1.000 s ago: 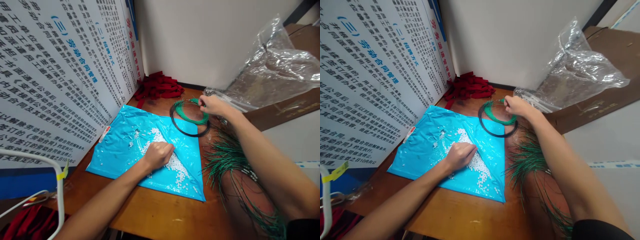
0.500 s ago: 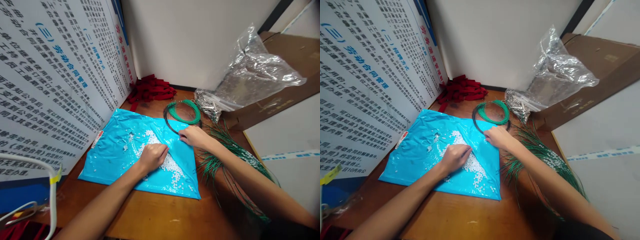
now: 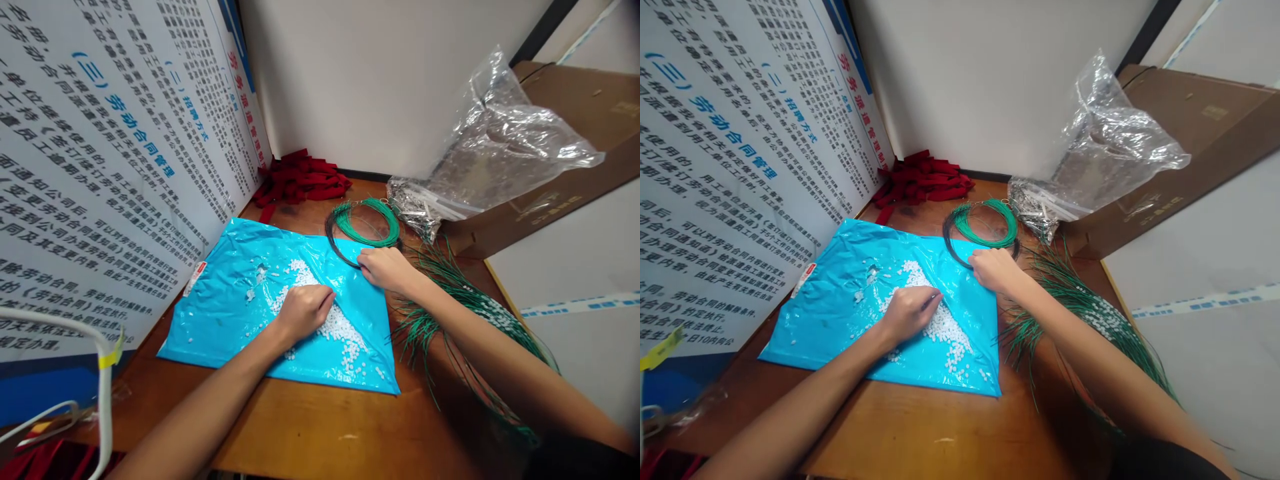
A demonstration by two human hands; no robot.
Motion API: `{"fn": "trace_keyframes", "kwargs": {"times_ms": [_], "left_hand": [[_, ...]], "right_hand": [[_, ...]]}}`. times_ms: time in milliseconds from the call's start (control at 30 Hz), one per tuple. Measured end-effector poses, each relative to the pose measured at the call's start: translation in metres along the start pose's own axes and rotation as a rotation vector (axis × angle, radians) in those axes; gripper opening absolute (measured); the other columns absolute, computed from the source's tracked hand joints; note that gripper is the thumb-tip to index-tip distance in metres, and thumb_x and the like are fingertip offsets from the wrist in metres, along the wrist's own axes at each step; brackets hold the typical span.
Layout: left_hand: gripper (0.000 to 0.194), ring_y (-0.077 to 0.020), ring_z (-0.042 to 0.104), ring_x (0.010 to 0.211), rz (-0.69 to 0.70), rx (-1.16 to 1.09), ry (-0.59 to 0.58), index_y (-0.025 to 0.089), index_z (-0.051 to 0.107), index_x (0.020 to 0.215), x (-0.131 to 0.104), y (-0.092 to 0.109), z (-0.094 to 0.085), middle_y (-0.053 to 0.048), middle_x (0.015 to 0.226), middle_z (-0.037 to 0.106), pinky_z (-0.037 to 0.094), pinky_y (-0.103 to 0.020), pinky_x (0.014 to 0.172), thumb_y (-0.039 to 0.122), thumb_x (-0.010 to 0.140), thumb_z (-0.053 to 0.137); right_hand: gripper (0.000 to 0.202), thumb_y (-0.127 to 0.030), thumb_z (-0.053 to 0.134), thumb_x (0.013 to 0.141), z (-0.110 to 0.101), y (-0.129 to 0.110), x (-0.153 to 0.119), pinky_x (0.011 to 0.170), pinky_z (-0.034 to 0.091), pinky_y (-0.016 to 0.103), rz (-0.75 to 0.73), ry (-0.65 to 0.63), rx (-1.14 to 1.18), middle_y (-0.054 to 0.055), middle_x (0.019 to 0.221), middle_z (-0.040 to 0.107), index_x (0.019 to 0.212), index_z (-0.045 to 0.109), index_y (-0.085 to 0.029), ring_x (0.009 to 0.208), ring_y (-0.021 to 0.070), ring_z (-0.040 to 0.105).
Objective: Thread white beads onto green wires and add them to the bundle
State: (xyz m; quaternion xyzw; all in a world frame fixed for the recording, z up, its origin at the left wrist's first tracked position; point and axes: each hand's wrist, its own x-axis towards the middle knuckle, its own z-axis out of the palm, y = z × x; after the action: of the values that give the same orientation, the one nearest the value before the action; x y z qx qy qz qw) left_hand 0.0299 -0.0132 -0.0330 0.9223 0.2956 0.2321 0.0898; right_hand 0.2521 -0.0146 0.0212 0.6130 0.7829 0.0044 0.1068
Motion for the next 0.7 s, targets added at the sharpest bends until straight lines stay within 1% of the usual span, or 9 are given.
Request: {"fn": "trace_keyframes", "kwargs": {"times_ms": [167,267,333,400,467,500,567,633,700], "left_hand": [[0.031,-0.0169,0.061,0.065,0.01,0.052,-0.036,0.017,0.059,0.073,0.0,0.002,-0.001,-0.005,0.07,0.066,0.039,-0.027,0.058,0.027,0.095,0.038],[0.029,-0.0185,0.059,0.068,0.015,0.095,-0.066,0.017,0.058,0.073,0.001,0.004,-0.004,-0.006,0.071,0.063,0.038,-0.028,0.058,0.028,0.094,0.04],[0.026,-0.0204,0.058,0.073,0.02,0.139,-0.09,0.017,0.058,0.076,0.003,0.005,-0.006,-0.007,0.076,0.062,0.04,-0.029,0.06,0.03,0.092,0.043],[0.024,-0.0223,0.056,0.078,0.034,0.184,-0.115,0.016,0.058,0.079,0.004,0.006,-0.008,-0.008,0.081,0.061,0.042,-0.031,0.064,0.033,0.091,0.045],[0.024,-0.0233,0.055,0.082,0.057,0.195,-0.118,0.016,0.059,0.082,0.005,0.006,-0.009,-0.009,0.083,0.06,0.045,-0.034,0.068,0.033,0.091,0.046],[0.023,-0.0237,0.055,0.083,0.067,0.18,-0.092,0.015,0.06,0.086,0.005,0.006,-0.01,-0.009,0.085,0.06,0.045,-0.035,0.07,0.032,0.091,0.046],[0.024,-0.0251,0.054,0.09,0.091,0.14,0.015,0.013,0.06,0.102,0.005,0.006,-0.011,-0.012,0.096,0.062,0.047,-0.038,0.077,0.03,0.091,0.047],[0.034,-0.0275,0.052,0.102,0.137,0.111,0.134,0.011,0.052,0.12,0.005,0.007,-0.013,-0.016,0.114,0.06,0.046,-0.043,0.086,0.028,0.09,0.049],[0.04,-0.0301,0.047,0.116,0.195,0.114,0.193,0.012,0.048,0.127,0.005,0.007,-0.014,-0.017,0.128,0.054,0.041,-0.048,0.095,0.026,0.09,0.051]], "right_hand": [[0.022,-0.023,0.043,0.089,-0.002,0.007,0.002,0.065,0.035,0.027,0.037,0.034,0.036,0.012,0.093,0.067,0.091,0.062,-0.014,0.086,0.024,0.062],[0.025,-0.023,0.041,0.092,-0.009,0.012,0.002,0.067,0.035,0.027,0.047,0.069,0.065,0.011,0.094,0.067,0.104,0.059,-0.013,0.085,0.0224,0.062],[0.026,-0.021,0.041,0.092,-0.014,0.015,0.001,0.068,0.035,0.026,0.018,0.066,0.102,0.011,0.095,0.067,0.11,0.057,-0.012,0.086,0.0217,0.062],[0.023,-0.019,0.044,0.09,-0.018,0.015,-0.001,0.067,0.035,0.026,-0.027,0.035,0.133,0.011,0.092,0.068,0.103,0.061,-0.012,0.085,0.0213,0.062],[0.021,-0.019,0.045,0.09,-0.022,0.011,-0.006,0.067,0.035,0.025,-0.071,0.006,0.147,0.011,0.088,0.068,0.089,0.065,-0.013,0.084,0.0209,0.063],[0.022,-0.02,0.045,0.091,-0.024,0.006,-0.009,0.067,0.036,0.025,-0.079,0.016,0.144,0.011,0.088,0.068,0.086,0.065,-0.013,0.085,0.0207,0.063],[0.024,-0.021,0.042,0.093,-0.025,-0.008,-0.018,0.066,0.036,0.026,-0.058,0.076,0.131,0.01,0.091,0.068,0.088,0.064,-0.014,0.087,0.0212,0.062],[0.023,-0.019,0.04,0.093,-0.025,-0.028,-0.028,0.062,0.035,0.027,0.0,0.133,0.098,0.011,0.089,0.068,0.092,0.063,-0.014,0.083,0.0218,0.063],[0.022,-0.016,0.041,0.091,-0.021,-0.049,-0.037,0.059,0.034,0.027,-0.031,0.11,0.084,0.011,0.089,0.068,0.096,0.062,-0.013,0.078,0.0223,0.063]]}}
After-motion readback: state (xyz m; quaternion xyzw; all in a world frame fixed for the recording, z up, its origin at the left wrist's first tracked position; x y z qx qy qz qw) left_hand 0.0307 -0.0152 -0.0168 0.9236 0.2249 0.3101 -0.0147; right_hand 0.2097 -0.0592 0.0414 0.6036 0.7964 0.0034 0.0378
